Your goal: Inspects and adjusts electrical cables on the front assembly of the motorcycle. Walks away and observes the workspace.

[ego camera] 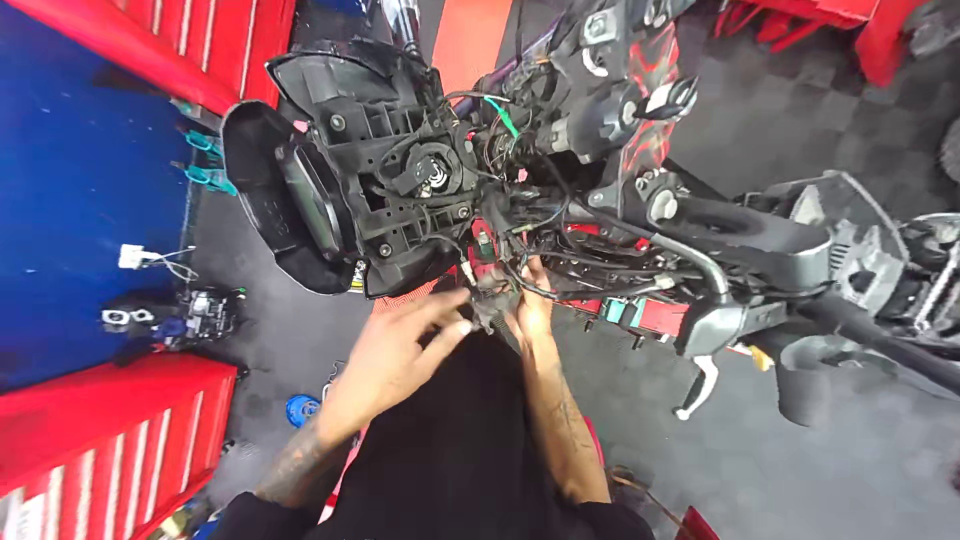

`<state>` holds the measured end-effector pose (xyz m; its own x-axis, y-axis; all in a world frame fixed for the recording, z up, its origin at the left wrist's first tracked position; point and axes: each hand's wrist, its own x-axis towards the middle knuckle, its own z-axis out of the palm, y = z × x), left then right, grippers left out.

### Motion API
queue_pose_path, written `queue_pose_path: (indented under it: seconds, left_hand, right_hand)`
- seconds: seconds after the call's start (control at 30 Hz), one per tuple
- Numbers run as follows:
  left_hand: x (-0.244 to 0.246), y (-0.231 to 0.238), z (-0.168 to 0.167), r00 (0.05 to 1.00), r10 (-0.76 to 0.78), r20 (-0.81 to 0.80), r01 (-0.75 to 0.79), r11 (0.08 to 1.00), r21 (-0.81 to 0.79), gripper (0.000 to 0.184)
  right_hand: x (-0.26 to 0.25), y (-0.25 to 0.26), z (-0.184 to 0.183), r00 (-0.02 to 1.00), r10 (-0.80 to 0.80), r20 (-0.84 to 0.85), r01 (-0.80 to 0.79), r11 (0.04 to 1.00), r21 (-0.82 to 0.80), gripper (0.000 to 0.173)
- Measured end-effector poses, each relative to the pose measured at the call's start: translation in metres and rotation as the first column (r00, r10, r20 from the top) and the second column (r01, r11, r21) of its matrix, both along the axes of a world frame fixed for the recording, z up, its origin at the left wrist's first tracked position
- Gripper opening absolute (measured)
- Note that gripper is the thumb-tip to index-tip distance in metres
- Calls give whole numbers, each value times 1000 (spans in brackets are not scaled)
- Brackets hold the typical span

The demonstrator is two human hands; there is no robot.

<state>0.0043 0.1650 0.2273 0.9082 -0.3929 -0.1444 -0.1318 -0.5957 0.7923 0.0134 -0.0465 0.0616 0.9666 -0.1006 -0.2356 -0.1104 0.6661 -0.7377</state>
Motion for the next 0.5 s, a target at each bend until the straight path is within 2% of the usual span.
queue_pose_path:
  seconds: [0.07, 0.17, 0.23, 0.33, 0.4, 0.5]
  left_hand:
    - [32, 18, 10, 982, 95, 163, -105, 993, 54, 37]
    - [86, 42, 11, 919, 158, 361, -253, 939, 231, 40]
    - [114, 48, 3, 938, 114, 328, -228, 915, 332, 47]
    - [135, 35, -21, 980, 2, 198, -92, 891, 445, 56]
    - [137, 28, -36, 979, -11, 204, -93, 866, 492, 51]
    - [142, 29, -44, 956, 33, 292, -173, 866, 468, 33]
  right_hand:
    - [4, 1, -1, 998, -8, -65, 2, 997, -83, 35]
    - [5, 3, 1, 994, 1, -105, -9, 997, -80, 35]
    - [3, 5, 7, 991, 16, -129, -26, 997, -73, 35]
    - [4, 7, 11, 990, 20, -143, -22, 1000, -7, 34]
    - [3, 8, 15, 989, 14, -147, -11, 1000, 21, 33]
    - [5, 8, 16, 990, 1, -144, 8, 998, 63, 26]
